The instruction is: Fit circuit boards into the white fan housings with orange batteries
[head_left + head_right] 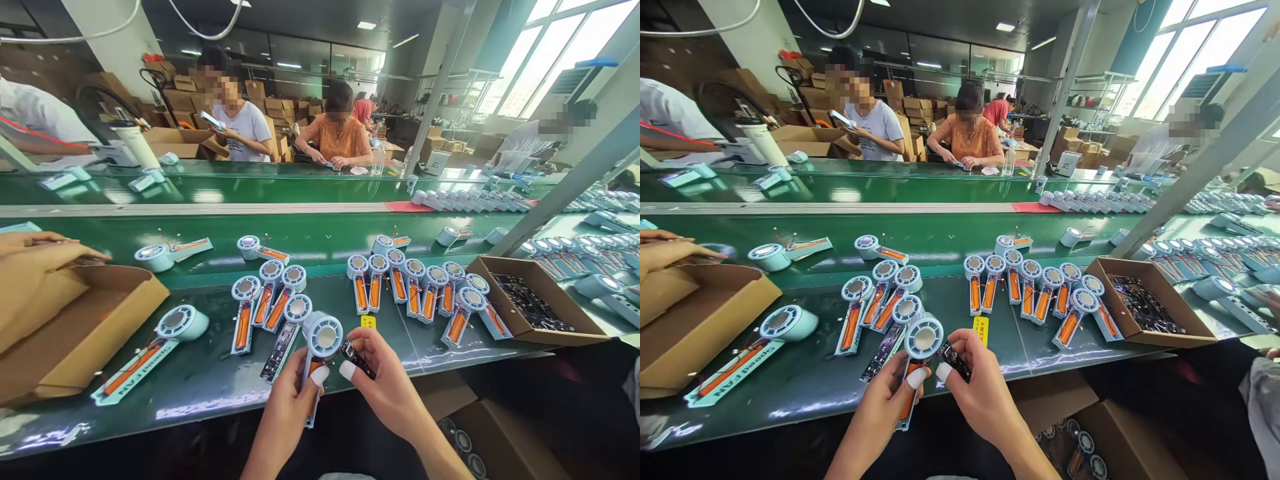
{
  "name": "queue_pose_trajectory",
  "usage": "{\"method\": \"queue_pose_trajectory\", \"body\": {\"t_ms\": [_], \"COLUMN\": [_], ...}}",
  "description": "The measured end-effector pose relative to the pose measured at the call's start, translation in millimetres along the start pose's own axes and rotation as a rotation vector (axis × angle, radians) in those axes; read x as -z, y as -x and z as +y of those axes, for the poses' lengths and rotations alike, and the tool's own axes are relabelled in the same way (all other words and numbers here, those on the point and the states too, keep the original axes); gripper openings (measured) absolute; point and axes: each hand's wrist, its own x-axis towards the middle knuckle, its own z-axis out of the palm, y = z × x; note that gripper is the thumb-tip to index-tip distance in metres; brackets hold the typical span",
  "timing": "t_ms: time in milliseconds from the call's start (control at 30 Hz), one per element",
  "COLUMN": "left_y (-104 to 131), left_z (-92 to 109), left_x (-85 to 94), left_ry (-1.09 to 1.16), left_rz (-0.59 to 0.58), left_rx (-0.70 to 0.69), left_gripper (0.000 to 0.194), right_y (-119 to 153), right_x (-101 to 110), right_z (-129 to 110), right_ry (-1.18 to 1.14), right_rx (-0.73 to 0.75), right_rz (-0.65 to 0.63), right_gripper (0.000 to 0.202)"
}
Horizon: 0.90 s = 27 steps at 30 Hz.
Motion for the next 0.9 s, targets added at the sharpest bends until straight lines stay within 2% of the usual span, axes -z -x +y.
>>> {"method": "queue_pose_trajectory", "body": {"t_ms": [133, 233, 367, 433, 533, 600, 700, 800, 900], "left_y": [1.2, 2.4, 4.7, 5.9, 7.4, 7.8, 7.6, 7.3, 6.7], "left_z": [5.1, 2.9, -0.2, -0.4, 0.0, 0.4, 2.1, 5.5, 9.0], "left_x": [0.6, 0.3, -2.8, -4.8, -7.0, -7.6, -7.1, -6.6, -8.0], "left_ry": [0.021, 0.016, -0.016, 0.015, 0.064, 0.078, 0.132, 0.173, 0.217], "left_rz": [-0.031, -0.025, 0.047, 0.060, 0.033, 0.013, 0.043, 0.091, 0.077], "left_rx": [-0.007, -0.021, -0.066, -0.067, -0.031, 0.001, 0.025, 0.025, 0.046], "left_gripper": [0.059, 0.056, 0.051, 0.048, 0.044, 0.042, 0.031, 0.022, 0.016], "right_y": [-0.7, -1.2, 0.1, 0.5, -1.1, -2.1, 0.1, 4.9, 5.6], "right_x": [-0.7, 1.7, 5.8, 7.4, 9.0, 8.4, 4.2, -2.6, -8.5], "right_z": [3.1, 2.1, -7.7, -16.3, -30.2, -37.2, -40.0, -34.3, -26.1], "right_ry": [0.122, 0.393, 0.904, 1.038, 1.040, 0.985, 0.888, 0.798, 0.714], "right_rx": [-0.017, 0.002, 0.112, 0.211, 0.392, 0.442, 0.368, 0.270, 0.266], "right_rz": [0.016, -0.027, -0.190, -0.303, -0.459, -0.515, -0.525, -0.536, -0.541], "right_gripper": [0.020, 0.014, 0.020, 0.021, 0.026, 0.032, 0.033, 0.019, 0.016]}}
